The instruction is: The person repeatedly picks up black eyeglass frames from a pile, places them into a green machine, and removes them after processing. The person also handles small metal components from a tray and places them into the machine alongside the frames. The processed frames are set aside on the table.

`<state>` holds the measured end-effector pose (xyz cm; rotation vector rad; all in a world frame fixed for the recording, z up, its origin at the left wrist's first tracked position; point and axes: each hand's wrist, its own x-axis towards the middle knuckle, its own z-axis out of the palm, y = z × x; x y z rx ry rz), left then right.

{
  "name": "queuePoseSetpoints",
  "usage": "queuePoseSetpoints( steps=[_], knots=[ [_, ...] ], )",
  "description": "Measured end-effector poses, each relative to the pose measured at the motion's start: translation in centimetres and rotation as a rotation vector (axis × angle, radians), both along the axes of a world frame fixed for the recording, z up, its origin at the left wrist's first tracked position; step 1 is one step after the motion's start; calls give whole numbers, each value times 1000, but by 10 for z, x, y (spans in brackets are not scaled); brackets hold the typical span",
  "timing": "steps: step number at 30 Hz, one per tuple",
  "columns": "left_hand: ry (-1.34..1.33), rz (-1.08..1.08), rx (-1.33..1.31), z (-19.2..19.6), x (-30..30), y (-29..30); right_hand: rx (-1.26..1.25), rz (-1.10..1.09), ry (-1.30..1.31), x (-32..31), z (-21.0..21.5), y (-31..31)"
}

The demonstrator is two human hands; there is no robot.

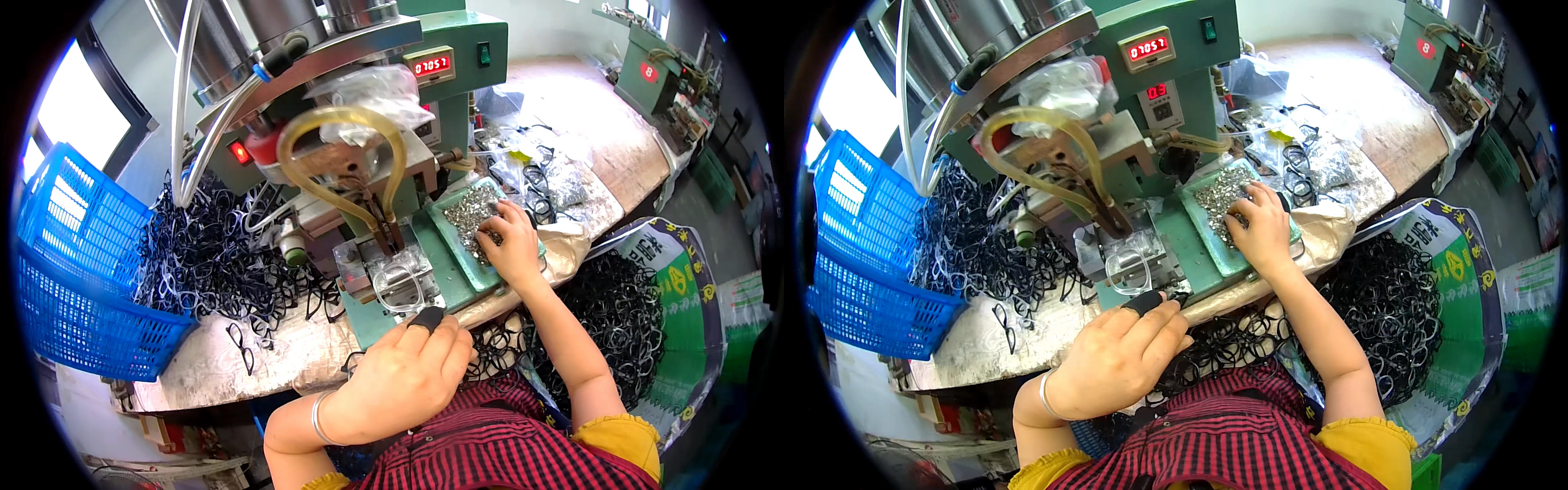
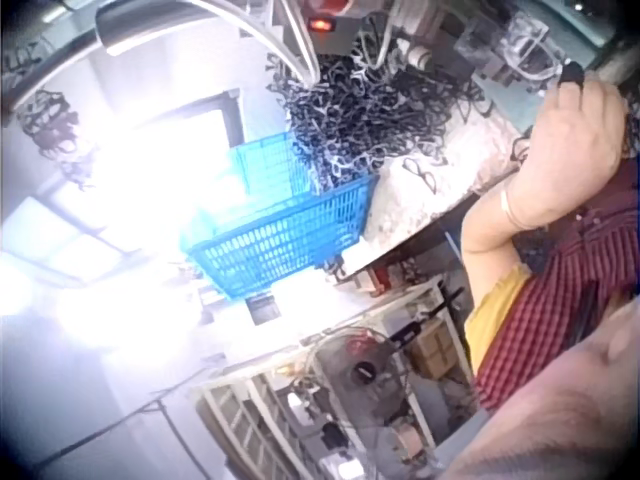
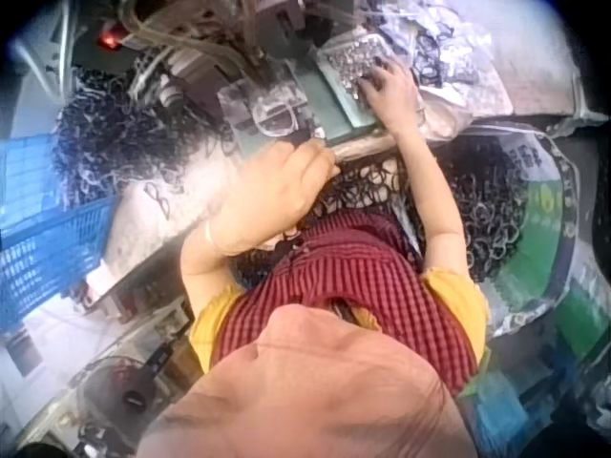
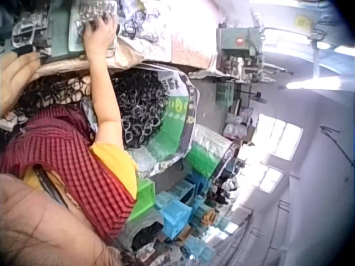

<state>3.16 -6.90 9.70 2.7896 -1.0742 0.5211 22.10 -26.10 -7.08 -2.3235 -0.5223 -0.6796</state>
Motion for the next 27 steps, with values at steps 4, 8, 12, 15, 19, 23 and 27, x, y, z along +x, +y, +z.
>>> queuePoseSetpoints(
  steps=[4,8,12,15,19,23,27],
  knots=[
    [-4,-10,-56,-5,0,2,-200,289,-102,7,11,9],
    [-40,-55,-388,-30,-6,11,-282,242,-219,26,7,12],
    [-467,591,-601,-111,-41,74,197,122,-134,8,7,-5],
    [-360,966,-641,-137,-8,114,398,135,114,-9,14,9],
    [-348,989,-527,-169,38,135,540,203,279,-12,15,33],
    [-362,1001,-516,-179,60,140,543,231,333,-18,15,33],
    [-428,1001,-458,-186,67,147,502,207,366,-23,12,20]
  ],
)
